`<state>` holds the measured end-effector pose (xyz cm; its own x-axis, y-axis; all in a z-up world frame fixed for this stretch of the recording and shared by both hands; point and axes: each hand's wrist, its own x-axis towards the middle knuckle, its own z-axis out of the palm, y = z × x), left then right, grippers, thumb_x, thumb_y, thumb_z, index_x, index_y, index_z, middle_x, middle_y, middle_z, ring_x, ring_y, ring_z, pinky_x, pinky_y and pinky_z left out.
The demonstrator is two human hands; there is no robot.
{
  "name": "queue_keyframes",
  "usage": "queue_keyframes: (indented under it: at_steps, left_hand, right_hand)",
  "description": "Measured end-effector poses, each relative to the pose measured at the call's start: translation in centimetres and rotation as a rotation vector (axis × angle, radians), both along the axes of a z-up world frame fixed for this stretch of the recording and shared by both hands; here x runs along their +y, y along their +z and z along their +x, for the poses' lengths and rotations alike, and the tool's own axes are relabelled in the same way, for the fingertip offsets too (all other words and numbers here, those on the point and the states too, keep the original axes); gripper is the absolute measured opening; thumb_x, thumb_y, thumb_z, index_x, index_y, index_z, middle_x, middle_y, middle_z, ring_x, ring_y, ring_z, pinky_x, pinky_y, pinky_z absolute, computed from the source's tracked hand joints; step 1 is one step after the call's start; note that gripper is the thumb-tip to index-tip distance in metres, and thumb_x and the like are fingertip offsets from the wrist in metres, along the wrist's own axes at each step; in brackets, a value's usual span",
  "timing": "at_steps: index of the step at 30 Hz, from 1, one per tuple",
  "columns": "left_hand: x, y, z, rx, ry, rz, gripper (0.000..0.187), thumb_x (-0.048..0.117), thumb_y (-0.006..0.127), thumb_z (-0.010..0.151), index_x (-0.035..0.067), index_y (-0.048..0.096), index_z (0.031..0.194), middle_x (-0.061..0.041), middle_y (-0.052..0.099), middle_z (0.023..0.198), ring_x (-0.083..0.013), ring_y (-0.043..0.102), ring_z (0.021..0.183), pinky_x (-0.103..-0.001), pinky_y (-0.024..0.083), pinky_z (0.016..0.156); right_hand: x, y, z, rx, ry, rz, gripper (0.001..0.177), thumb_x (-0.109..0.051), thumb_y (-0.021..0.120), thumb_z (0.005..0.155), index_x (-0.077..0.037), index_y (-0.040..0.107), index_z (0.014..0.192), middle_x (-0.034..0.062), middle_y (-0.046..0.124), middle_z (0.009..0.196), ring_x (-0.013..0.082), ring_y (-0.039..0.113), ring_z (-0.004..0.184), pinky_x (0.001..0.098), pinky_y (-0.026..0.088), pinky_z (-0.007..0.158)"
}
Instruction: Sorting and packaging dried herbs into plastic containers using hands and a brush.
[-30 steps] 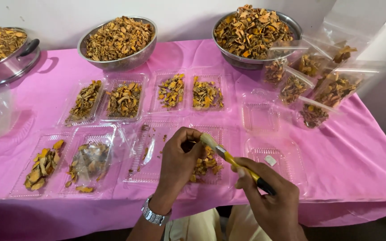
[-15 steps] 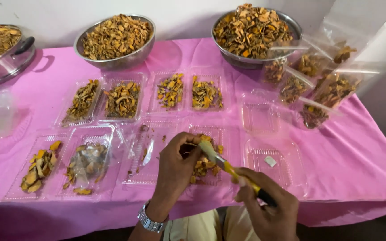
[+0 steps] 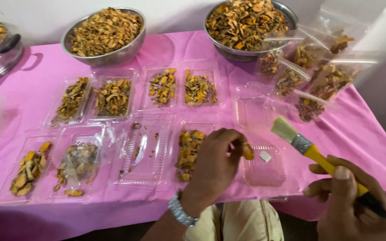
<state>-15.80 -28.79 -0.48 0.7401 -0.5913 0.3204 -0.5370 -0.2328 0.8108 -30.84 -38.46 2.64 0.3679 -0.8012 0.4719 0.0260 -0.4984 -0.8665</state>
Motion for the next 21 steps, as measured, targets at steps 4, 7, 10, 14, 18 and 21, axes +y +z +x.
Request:
queue_keyframes:
  at_steps: [4, 7, 10, 14, 18, 21]
  left_hand:
    - [-2.2, -0.3, -1.0, -0.086, -0.055, 0.191, 0.021, 0.011, 0.071, 0.094, 0.006, 0.069, 0.114, -0.008, 0.075, 0.104, -0.022, 0.066, 0.095, -0.034, 0.055, 0.085]
    - [1.5, 0.7, 2.1, -0.176, 0.105, 0.36, 0.028, 0.021, 0.071, 0.09, 0.018, 0.071, 0.118, -0.002, 0.072, 0.117, -0.0241, 0.056, 0.117, -0.043, 0.041, 0.104]
    - [4.7, -4.3, 5.2, -0.366, 0.13, 0.609, 0.031, 0.02, 0.079, 0.08, 0.019, 0.075, 0.111, 0.0, 0.067, 0.114, -0.0289, 0.047, 0.114, -0.046, 0.039, 0.096]
    - [4.5, -6.7, 4.5, -0.577, 0.169, 0.625, 0.018, 0.012, 0.071, 0.082, 0.012, 0.07, 0.1, -0.009, 0.064, 0.105, -0.034, 0.052, 0.105, -0.051, 0.044, 0.087]
    - [5.4, -6.0, 4.5, -0.565, 0.135, 0.505, 0.026, -0.006, 0.062, 0.078, 0.011, 0.063, 0.098, -0.008, 0.064, 0.105, -0.0318, 0.052, 0.105, -0.047, 0.041, 0.084]
    - [5.7, -4.4, 4.6, -0.42, 0.118, 0.453, 0.016, 0.003, 0.058, 0.089, 0.011, 0.065, 0.1, -0.007, 0.068, 0.103, -0.0306, 0.053, 0.102, -0.048, 0.04, 0.086]
  right_hand:
    - [-0.2, 0.7, -1.1, 0.077, -0.03, -0.034, 0.034, -0.007, 0.045, 0.121, 0.024, 0.06, 0.126, 0.0327, 0.068, 0.096, 0.0289, 0.062, 0.061, 0.0343, 0.049, 0.062]
    - [-0.8, -0.8, -1.3, 0.043, 0.011, -0.036, 0.027, -0.005, 0.051, 0.117, 0.017, 0.065, 0.122, 0.0262, 0.071, 0.092, 0.0221, 0.063, 0.057, 0.0277, 0.051, 0.058]
    - [0.6, -0.4, -0.7, 0.034, 0.02, 0.101, 0.026, -0.01, 0.052, 0.113, 0.01, 0.068, 0.117, 0.0217, 0.071, 0.086, 0.0176, 0.058, 0.055, 0.0247, 0.048, 0.062]
    - [1.7, -0.7, 0.3, 0.0, 0.097, 0.157, 0.027, -0.01, 0.055, 0.109, 0.013, 0.067, 0.114, 0.0285, 0.071, 0.089, 0.0219, 0.057, 0.053, 0.0263, 0.048, 0.059]
    - [2.4, -1.1, 0.6, 0.054, 0.124, 0.082, 0.026, -0.014, 0.056, 0.105, 0.008, 0.07, 0.111, 0.021, 0.073, 0.084, 0.016, 0.056, 0.049, 0.0207, 0.037, 0.049]
    - [2.6, -1.5, 1.0, 0.039, 0.148, 0.044, 0.025, -0.014, 0.057, 0.103, 0.007, 0.07, 0.11, 0.02, 0.073, 0.081, 0.0133, 0.056, 0.046, 0.0187, 0.034, 0.044]
